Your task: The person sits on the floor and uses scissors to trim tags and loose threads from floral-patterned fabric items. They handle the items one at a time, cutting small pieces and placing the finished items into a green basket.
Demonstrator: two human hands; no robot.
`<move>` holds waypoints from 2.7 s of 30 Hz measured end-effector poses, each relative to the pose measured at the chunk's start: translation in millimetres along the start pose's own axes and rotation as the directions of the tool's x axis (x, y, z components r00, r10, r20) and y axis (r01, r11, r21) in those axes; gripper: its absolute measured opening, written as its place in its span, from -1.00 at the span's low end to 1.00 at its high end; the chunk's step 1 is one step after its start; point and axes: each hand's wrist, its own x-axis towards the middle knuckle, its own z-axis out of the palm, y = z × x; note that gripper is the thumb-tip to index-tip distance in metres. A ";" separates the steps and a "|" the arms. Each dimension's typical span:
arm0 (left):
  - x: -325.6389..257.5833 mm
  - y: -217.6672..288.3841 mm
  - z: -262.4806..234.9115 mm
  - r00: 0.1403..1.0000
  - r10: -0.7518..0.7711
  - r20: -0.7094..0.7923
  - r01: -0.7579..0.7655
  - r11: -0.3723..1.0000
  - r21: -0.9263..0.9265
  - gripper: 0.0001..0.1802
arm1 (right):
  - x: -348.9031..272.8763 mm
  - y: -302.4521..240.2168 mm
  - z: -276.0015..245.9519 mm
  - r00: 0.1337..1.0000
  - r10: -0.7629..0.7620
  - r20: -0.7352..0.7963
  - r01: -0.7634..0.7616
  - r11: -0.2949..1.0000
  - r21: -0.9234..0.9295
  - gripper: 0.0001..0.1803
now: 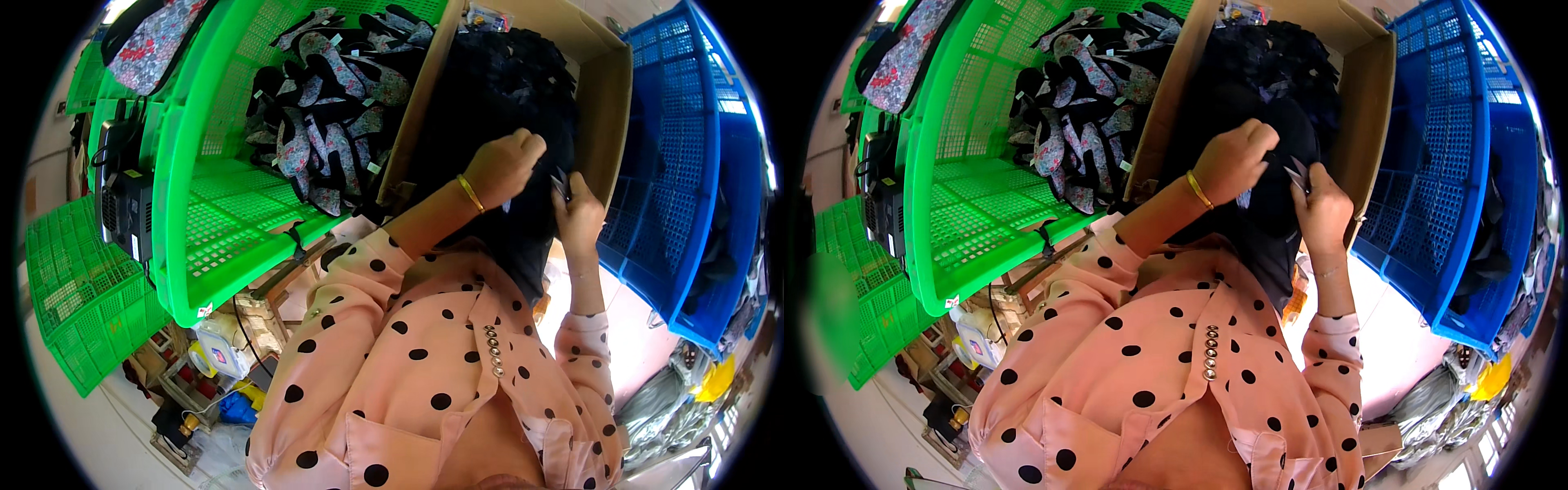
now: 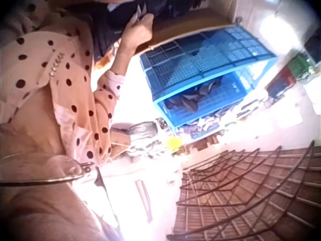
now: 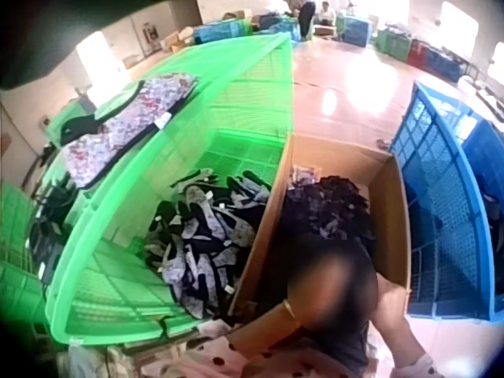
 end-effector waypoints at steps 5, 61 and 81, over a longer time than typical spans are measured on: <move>-31.4 -31.3 -60.6 0.839 -0.523 -0.148 0.374 0.753 -0.541 -0.85 | -15.3 29.3 -38.1 0.822 0.549 0.155 -0.555 0.707 0.439 -0.64; -40.3 65.7 -34.3 0.825 -0.087 0.558 0.282 0.920 -0.273 -0.63 | -132.7 26.6 -19.5 0.834 0.168 0.526 -0.552 0.239 0.799 -0.65; -44.9 51.8 -29.8 0.766 -0.211 0.607 0.520 0.758 -0.394 -0.74 | -141.8 30.5 -17.3 0.814 0.166 0.556 -0.579 0.162 0.799 -0.67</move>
